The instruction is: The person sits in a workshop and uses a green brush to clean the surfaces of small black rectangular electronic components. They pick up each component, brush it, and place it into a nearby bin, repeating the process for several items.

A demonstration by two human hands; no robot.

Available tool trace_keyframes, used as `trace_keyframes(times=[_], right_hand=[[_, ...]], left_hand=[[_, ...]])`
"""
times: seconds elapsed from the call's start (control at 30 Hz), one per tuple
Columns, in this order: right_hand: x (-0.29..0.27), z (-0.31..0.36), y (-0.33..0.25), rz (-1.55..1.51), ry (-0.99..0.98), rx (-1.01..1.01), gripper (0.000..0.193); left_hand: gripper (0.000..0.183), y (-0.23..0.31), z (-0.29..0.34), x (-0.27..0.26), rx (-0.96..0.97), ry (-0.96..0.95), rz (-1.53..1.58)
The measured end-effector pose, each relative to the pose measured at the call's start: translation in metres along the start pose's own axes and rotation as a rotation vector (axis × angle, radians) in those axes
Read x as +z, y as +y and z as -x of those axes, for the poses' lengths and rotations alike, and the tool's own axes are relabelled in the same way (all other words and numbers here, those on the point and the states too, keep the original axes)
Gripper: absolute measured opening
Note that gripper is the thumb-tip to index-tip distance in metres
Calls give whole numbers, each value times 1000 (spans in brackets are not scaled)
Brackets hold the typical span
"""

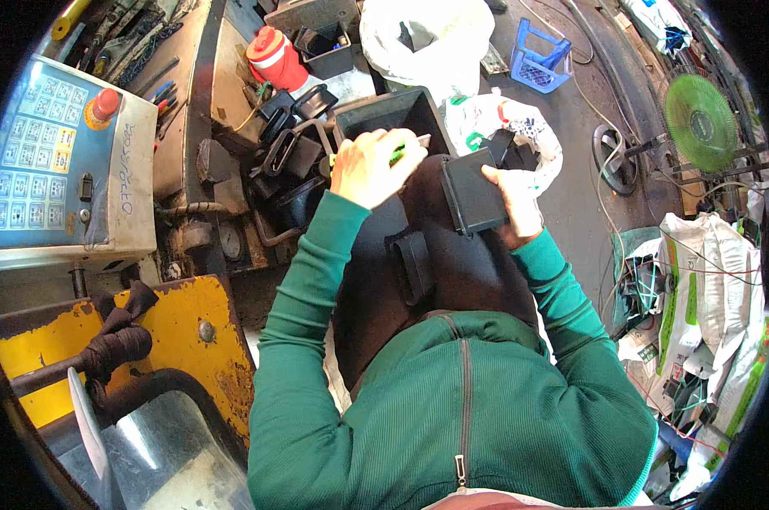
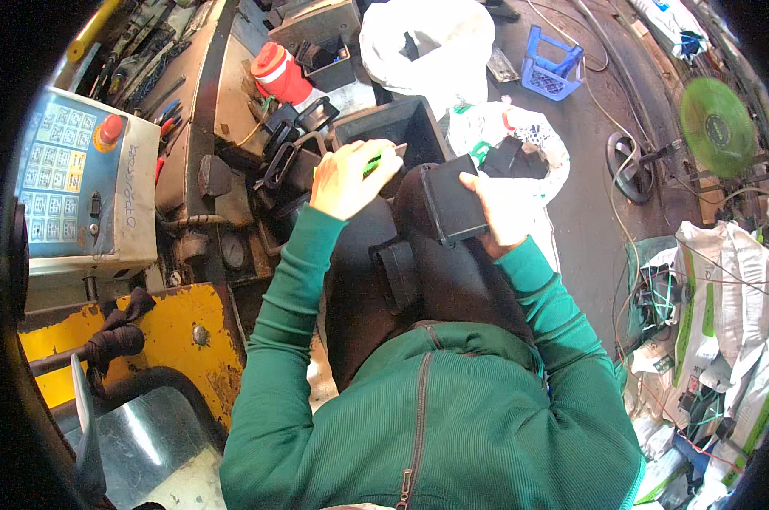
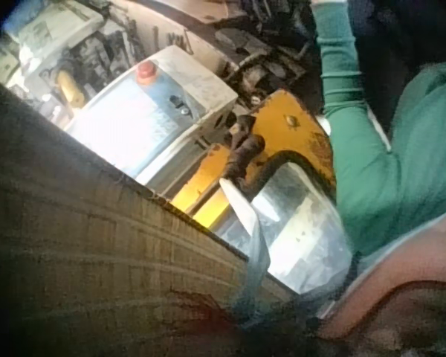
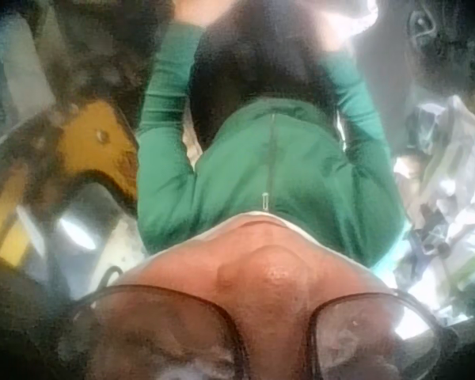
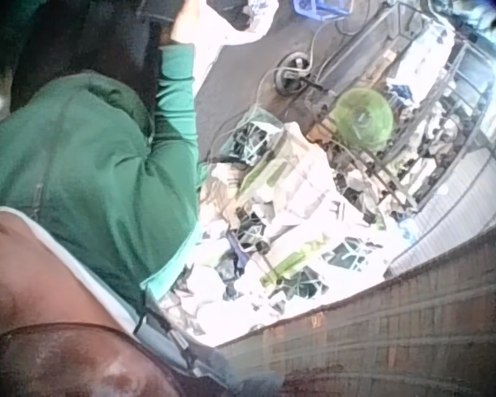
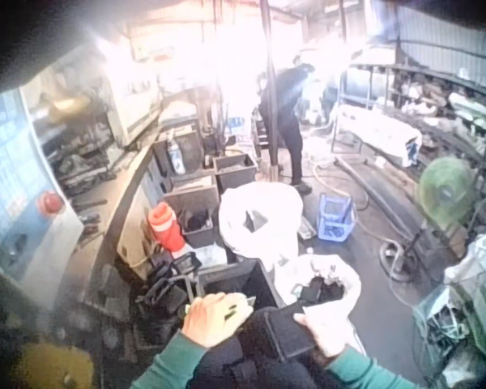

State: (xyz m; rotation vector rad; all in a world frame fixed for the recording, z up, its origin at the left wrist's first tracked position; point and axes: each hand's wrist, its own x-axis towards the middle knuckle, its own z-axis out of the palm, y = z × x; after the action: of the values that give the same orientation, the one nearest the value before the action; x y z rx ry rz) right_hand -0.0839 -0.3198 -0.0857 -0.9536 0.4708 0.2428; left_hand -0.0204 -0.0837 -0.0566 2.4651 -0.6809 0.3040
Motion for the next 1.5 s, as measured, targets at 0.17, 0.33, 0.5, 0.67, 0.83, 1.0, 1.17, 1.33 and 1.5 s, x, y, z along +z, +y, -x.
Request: trace_keyframes(times=[0.17, 0.33, 0.5, 0.67, 0.83, 1.0, 1.17, 1.33, 1.5], right_hand=[[15, 12, -8, 20, 10, -162, 21], [5, 15, -7, 322, -68, -274, 27], [-11, -29, -18, -111, -49, 0, 33], [60, -88, -2, -30, -283, -20, 35], [112, -186, 33, 150, -504, 41, 55], [79, -262, 51, 758, -345, -178, 60], [-26, -343, 153, 1419, -418, -161, 47], [-10, -353, 185, 1626, -541, -229, 44], [20, -377, 201, 1845, -447, -303, 58]], left_hand=[[20, 29, 19, 6, 88, -164, -33], [27, -28, 15, 18, -115, -58, -355], [48, -48, 12, -11, -582, 137, 257], [54, -56, 1, -2, -568, -118, 880], [51, -108, -33, 6, -619, -6, 1051], [49, -239, -58, -10, -670, 195, 40], [49, -314, -107, 5, -896, -193, -513], [47, -352, -117, 33, -944, -323, -581], [50, -351, -128, 46, -901, -356, -607]])
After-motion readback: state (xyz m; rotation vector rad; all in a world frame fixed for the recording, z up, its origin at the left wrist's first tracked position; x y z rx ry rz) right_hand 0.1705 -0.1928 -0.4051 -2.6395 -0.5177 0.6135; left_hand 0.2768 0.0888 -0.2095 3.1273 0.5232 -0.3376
